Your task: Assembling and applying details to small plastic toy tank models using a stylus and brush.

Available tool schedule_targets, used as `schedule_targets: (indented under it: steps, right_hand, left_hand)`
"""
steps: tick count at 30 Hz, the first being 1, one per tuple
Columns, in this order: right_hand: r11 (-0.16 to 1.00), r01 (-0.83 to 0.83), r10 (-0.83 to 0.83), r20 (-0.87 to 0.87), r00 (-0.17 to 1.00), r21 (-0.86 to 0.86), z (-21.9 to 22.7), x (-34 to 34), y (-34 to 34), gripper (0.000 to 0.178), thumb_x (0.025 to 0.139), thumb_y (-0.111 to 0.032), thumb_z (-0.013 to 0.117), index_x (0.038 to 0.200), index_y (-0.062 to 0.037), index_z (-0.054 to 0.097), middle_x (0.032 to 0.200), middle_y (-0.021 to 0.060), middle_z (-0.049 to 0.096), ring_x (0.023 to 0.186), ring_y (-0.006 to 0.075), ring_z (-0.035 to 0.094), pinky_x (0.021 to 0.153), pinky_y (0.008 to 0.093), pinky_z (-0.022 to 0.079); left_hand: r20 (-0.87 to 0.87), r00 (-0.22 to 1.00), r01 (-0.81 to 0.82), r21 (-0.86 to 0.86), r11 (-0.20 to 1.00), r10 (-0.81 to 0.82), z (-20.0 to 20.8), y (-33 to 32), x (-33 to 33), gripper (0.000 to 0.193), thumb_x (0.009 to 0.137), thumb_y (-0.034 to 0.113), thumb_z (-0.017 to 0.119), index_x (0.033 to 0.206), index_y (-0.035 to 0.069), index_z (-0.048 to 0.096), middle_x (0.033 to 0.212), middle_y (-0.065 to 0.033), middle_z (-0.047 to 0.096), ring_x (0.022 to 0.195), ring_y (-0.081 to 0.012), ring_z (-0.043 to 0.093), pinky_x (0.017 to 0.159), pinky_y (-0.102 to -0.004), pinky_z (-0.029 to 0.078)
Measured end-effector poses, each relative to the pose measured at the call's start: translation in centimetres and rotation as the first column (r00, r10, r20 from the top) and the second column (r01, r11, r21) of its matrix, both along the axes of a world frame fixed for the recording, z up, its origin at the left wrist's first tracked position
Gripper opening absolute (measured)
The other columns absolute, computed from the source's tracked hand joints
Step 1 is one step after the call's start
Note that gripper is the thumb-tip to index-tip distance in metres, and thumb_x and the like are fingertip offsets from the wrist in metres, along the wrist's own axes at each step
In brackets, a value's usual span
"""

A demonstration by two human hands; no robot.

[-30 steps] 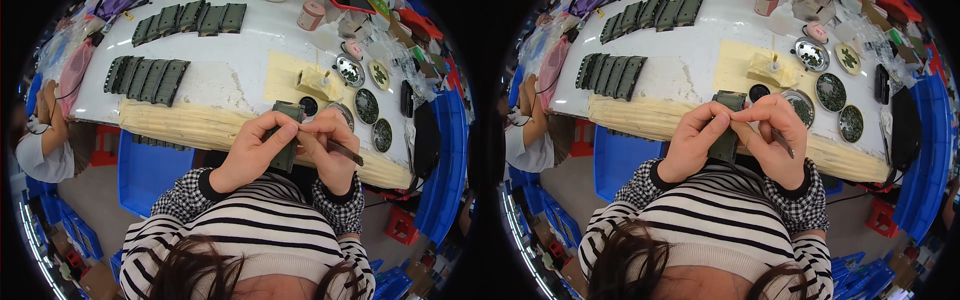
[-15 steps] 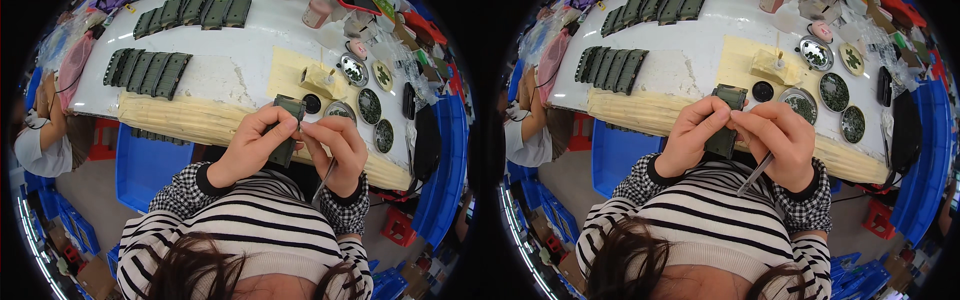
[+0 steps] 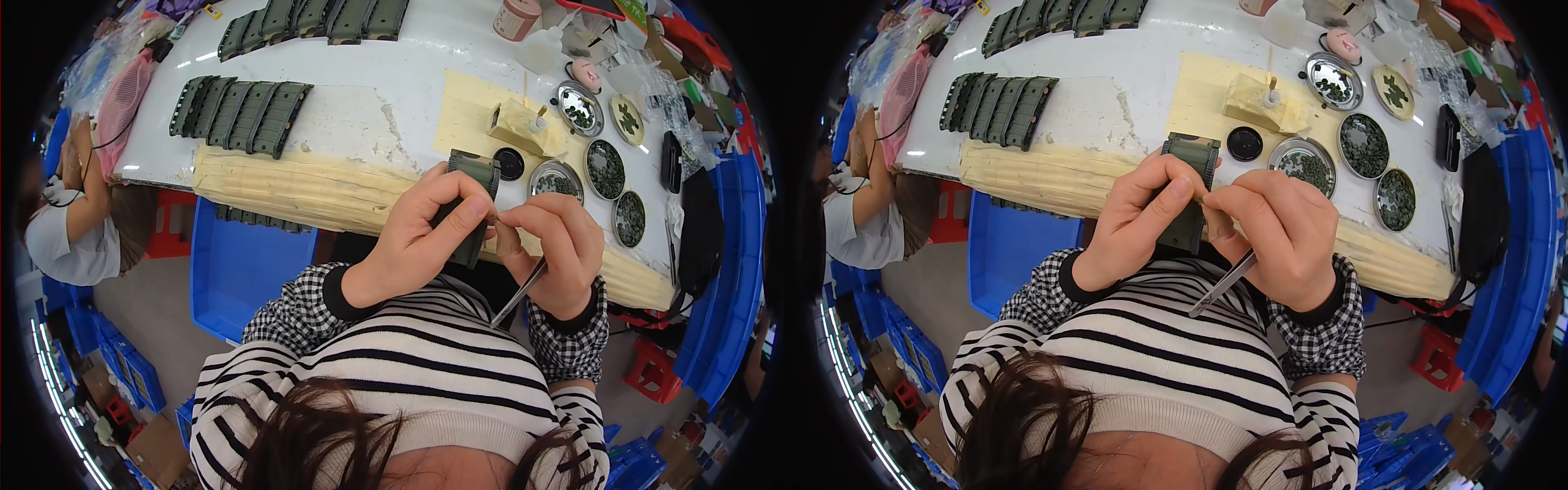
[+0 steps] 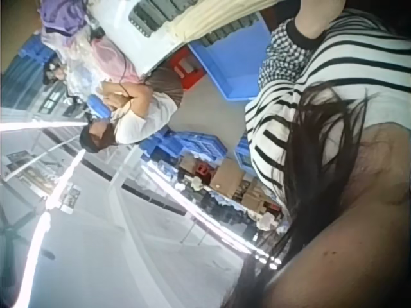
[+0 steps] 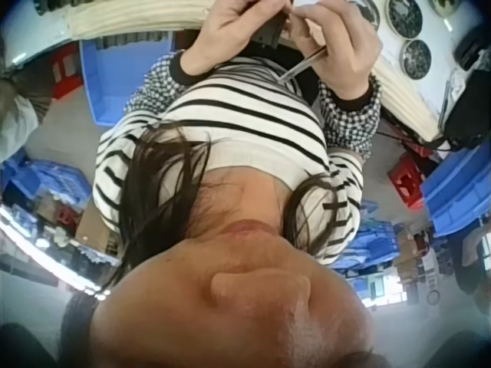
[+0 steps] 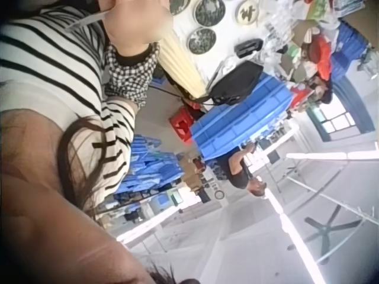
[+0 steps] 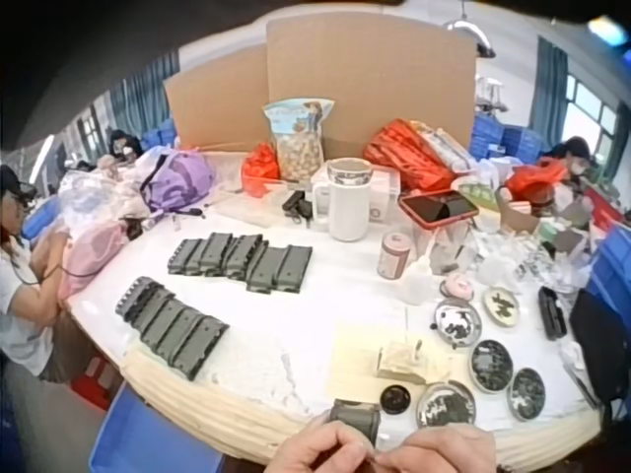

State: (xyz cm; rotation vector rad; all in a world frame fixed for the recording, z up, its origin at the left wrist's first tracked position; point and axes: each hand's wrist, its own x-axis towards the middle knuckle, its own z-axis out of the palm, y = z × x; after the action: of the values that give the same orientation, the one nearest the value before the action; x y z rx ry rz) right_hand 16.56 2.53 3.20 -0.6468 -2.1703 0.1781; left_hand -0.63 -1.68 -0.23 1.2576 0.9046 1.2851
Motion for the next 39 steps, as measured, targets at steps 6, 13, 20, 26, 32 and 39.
schedule_targets:
  steps: [6,13,20,26,32,39]
  right_hand:
    - [0.994,0.012,-0.016,-0.034,0.999,-0.111,0.0,-0.2,-0.4,0.023,0.064,0.000,0.076,0.083,-0.0038,0.064,0.075,0.0067,0.059,0.057,0.0215,0.059,0.049,0.0291,0.047]
    - [0.994,-0.098,0.093,0.112,0.989,0.043,0.0,0.9,0.2,0.031,0.065,-0.005,0.072,0.096,-0.0029,0.069,0.083,0.0068,0.064,0.057,0.0159,0.057,0.048,0.0261,0.041]
    - [0.983,-0.117,0.072,0.300,0.951,0.138,0.9,1.5,-0.2,0.031,0.064,-0.008,0.072,0.094,-0.0015,0.068,0.082,0.0069,0.063,0.058,0.0157,0.056,0.048,0.0254,0.039]
    - [0.994,0.075,-0.074,0.013,0.997,-0.081,1.0,0.4,0.1,0.026,0.065,-0.001,0.076,0.089,-0.0023,0.064,0.081,0.0086,0.060,0.060,0.0230,0.059,0.051,0.0307,0.046]
    - [0.993,0.111,-0.113,-0.054,0.992,-0.040,0.7,-1.4,0.4,0.025,0.068,0.001,0.074,0.090,-0.0021,0.064,0.081,0.0087,0.060,0.059,0.0225,0.059,0.051,0.0304,0.046]
    - [0.990,0.137,-0.136,-0.039,0.990,0.026,0.6,-1.9,0.5,0.025,0.068,-0.001,0.074,0.091,-0.0025,0.065,0.080,0.0082,0.060,0.057,0.0212,0.057,0.050,0.0296,0.045]
  left_hand:
    - [-0.220,0.975,-0.019,0.094,0.995,0.040,-0.5,-0.1,-0.4,0.021,0.100,0.018,0.048,0.090,0.002,0.056,0.093,-0.0029,0.055,0.087,-0.0084,0.049,0.082,-0.0236,0.040]
    - [0.315,0.938,0.212,-0.202,0.956,-0.142,-0.2,-0.2,-0.3,0.018,0.100,0.018,0.046,0.091,0.005,0.053,0.089,0.0003,0.055,0.087,-0.0068,0.050,0.079,-0.0221,0.041]
    - [0.392,0.896,0.323,-0.251,0.912,-0.210,0.1,-0.1,-0.4,0.015,0.101,0.017,0.044,0.102,0.004,0.050,0.100,-0.0031,0.057,0.087,-0.0063,0.052,0.080,-0.0217,0.044]
    - [0.231,0.970,-0.059,-0.062,0.996,0.072,0.2,-0.9,1.3,0.067,0.092,-0.004,0.050,0.150,0.004,0.017,0.117,-0.0130,0.060,0.094,-0.0138,0.060,0.082,-0.0251,0.047]
    - [-0.355,0.915,-0.122,0.209,0.970,0.192,0.5,-0.9,0.5,0.066,0.083,-0.007,0.057,0.144,0.001,0.033,0.105,-0.0187,0.064,0.079,-0.0209,0.062,0.070,-0.0264,0.048]
    - [-0.444,0.788,-0.151,0.532,0.833,0.426,-0.1,-0.1,0.5,0.075,0.069,-0.012,0.059,0.141,-0.003,0.039,0.101,-0.0163,0.065,0.068,-0.0260,0.057,0.063,-0.0331,0.050]
